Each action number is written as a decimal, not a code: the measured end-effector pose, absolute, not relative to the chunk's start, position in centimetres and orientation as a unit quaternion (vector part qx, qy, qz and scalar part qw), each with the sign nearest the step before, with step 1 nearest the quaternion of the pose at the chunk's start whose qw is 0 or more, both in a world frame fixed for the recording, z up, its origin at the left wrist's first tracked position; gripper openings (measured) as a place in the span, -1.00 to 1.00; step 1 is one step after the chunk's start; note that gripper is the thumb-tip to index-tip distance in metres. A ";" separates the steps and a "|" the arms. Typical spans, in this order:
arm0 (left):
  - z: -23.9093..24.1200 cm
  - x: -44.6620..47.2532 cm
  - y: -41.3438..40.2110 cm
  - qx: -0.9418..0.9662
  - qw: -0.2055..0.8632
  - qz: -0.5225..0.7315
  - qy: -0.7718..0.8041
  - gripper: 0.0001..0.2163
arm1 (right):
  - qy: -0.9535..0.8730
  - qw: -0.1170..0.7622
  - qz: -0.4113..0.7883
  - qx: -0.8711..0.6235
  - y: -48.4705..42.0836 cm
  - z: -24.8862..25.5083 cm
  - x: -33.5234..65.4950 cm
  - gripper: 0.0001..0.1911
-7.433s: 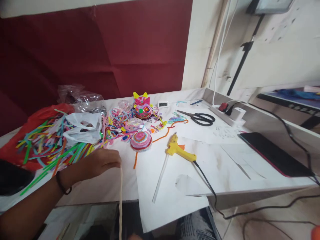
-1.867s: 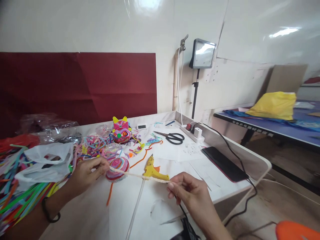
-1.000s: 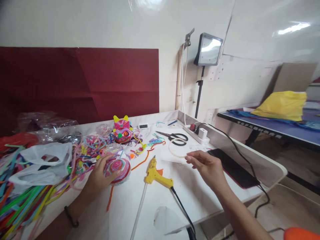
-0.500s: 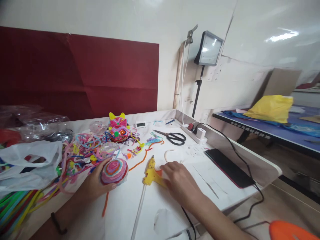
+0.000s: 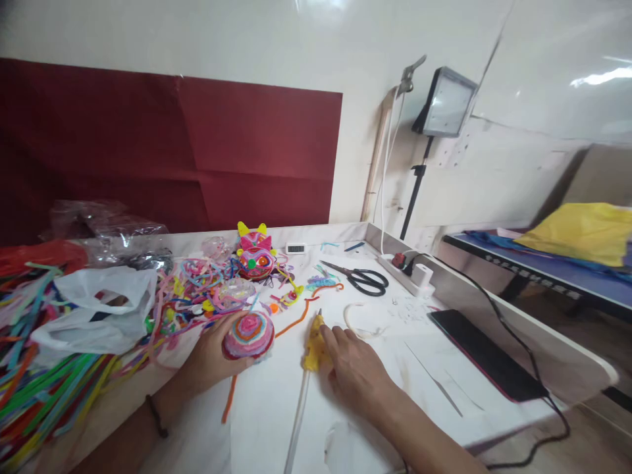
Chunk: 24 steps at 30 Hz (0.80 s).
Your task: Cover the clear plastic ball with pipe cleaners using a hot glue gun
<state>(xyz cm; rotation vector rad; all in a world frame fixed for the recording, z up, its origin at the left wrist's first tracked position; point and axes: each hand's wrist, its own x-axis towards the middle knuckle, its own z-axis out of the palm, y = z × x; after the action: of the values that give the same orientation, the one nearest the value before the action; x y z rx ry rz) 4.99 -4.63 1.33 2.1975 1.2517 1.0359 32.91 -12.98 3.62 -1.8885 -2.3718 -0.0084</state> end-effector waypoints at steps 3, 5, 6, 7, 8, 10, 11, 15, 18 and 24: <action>1.9 5.0 -4.8 0.761 0.230 0.403 0.453 -0.35 | -0.775 0.150 0.000 -0.614 -13.8 3.7 33.6 -0.37; 2.1 4.8 -4.8 0.738 0.262 0.424 0.455 -0.35 | -0.766 0.253 0.017 -0.590 -14.3 3.9 34.2 -0.37; 2.2 4.7 -4.8 0.725 0.281 0.435 0.454 -0.35 | -0.756 0.300 0.033 -0.580 -14.6 4.0 34.5 -0.37; 2.3 4.6 -4.8 0.713 0.300 0.446 0.450 -0.34 | -0.743 0.339 0.056 -0.574 -14.8 4.2 34.7 -0.38; 2.3 4.5 -4.9 0.701 0.321 0.455 0.445 -0.33 | -0.727 0.373 0.090 -0.570 -15.0 4.4 34.8 -0.39; 2.4 4.3 -5.0 0.680 0.365 0.470 0.428 -0.32 | -0.676 0.444 0.185 -0.558 -15.4 5.0 34.6 -0.44; 2.5 4.3 -5.1 0.669 0.386 0.477 0.419 -0.32 | -0.644 0.479 0.236 -0.548 -15.6 5.3 34.4 -0.48; 3.2 4.3 -5.7 0.625 0.455 0.500 0.391 -0.35 | -0.538 0.561 0.415 -0.473 -16.4 6.8 33.1 -0.62; 3.7 4.3 -6.2 0.596 0.491 0.510 0.379 -0.38 | -0.474 0.590 0.502 -0.420 -16.8 6.8 32.2 -0.51; 3.6 4.5 -6.5 0.550 0.532 0.526 0.372 -0.36 | -0.506 0.557 0.519 -0.406 -17.6 5.3 30.3 -0.42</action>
<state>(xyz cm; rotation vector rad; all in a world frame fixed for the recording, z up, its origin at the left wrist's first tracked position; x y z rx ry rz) 4.47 -6.49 3.58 1.3117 0.8874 1.2548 30.33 -17.59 5.32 -0.9574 -1.1942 1.2257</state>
